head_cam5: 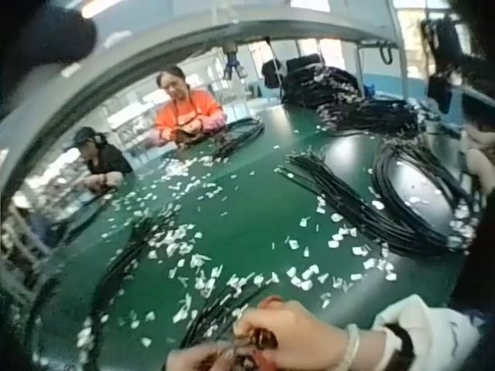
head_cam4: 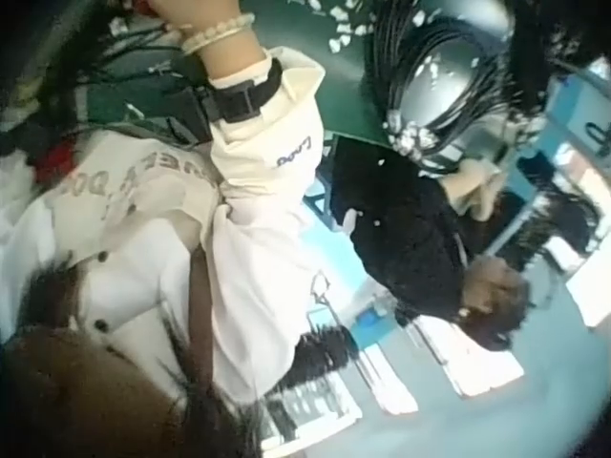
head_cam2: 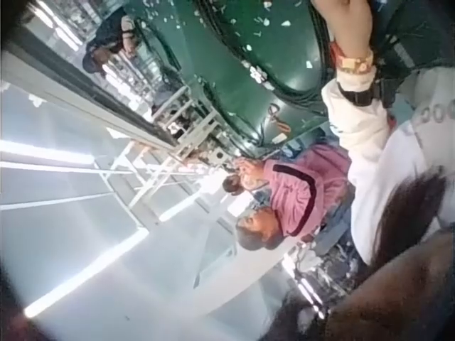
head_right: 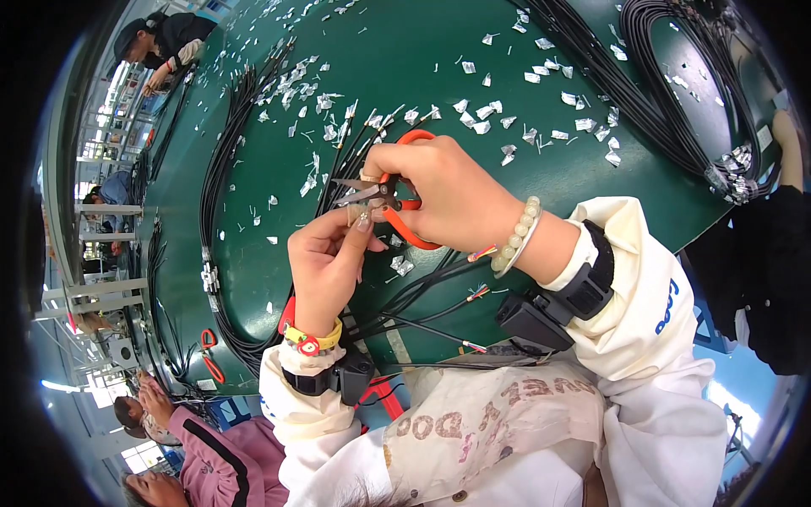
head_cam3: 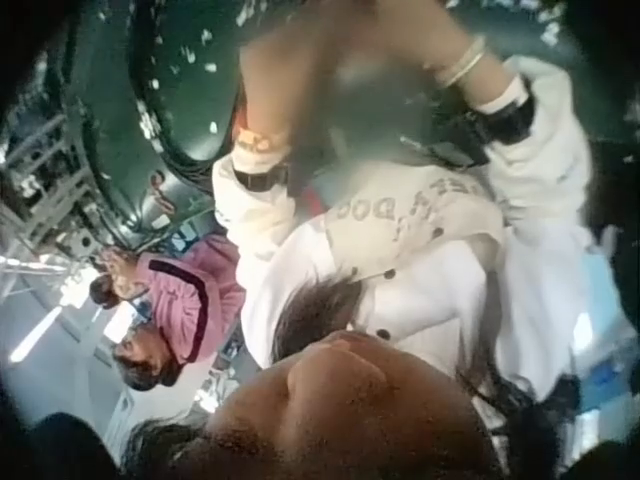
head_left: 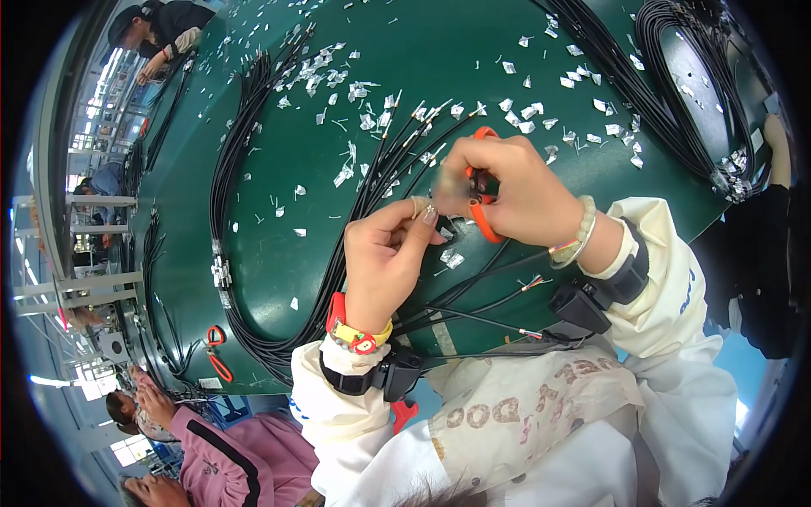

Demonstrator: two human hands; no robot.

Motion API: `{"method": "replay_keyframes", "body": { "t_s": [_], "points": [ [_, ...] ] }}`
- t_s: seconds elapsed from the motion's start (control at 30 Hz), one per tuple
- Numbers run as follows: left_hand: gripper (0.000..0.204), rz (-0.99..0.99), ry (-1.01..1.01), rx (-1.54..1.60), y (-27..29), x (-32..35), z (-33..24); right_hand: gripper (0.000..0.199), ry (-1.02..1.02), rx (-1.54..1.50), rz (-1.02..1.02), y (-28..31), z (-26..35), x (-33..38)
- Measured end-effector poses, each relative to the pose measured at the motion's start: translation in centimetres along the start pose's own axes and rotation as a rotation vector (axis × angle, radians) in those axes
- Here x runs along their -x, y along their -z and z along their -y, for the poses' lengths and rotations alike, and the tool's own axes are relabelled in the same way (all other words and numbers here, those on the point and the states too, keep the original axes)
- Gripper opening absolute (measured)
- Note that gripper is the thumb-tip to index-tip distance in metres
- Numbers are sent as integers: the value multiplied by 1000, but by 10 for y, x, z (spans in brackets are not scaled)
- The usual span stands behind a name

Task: The person is using orange-handled scissors to strip the insulation from the ends of black electrical wires at a workbench.

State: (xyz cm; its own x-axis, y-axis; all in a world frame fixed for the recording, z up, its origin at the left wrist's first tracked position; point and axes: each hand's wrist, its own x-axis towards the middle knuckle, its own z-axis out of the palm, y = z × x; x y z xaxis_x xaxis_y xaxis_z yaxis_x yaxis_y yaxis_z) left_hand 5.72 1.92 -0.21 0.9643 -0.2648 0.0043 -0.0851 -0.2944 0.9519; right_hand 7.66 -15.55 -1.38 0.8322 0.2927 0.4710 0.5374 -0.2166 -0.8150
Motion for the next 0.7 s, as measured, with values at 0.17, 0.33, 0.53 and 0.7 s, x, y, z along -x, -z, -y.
{"method": "replay_keyframes", "body": {
  "t_s": [0.17,0.33,0.53,0.7],
  "points": [
    [8,110,-454,-406,9,-6,-3,23,-254,-213,180,13,2,-3],
    [9,101,-826,-519,12,-6,0,22,-621,-817,408,20,-2,-7],
    [7,-148,-615,-471,5,0,-3,26,-604,-1009,220,6,-1,-5],
    [9,-260,-593,-510,-1,-6,0,28,-451,-848,78,-5,-5,-4]
  ]
}}
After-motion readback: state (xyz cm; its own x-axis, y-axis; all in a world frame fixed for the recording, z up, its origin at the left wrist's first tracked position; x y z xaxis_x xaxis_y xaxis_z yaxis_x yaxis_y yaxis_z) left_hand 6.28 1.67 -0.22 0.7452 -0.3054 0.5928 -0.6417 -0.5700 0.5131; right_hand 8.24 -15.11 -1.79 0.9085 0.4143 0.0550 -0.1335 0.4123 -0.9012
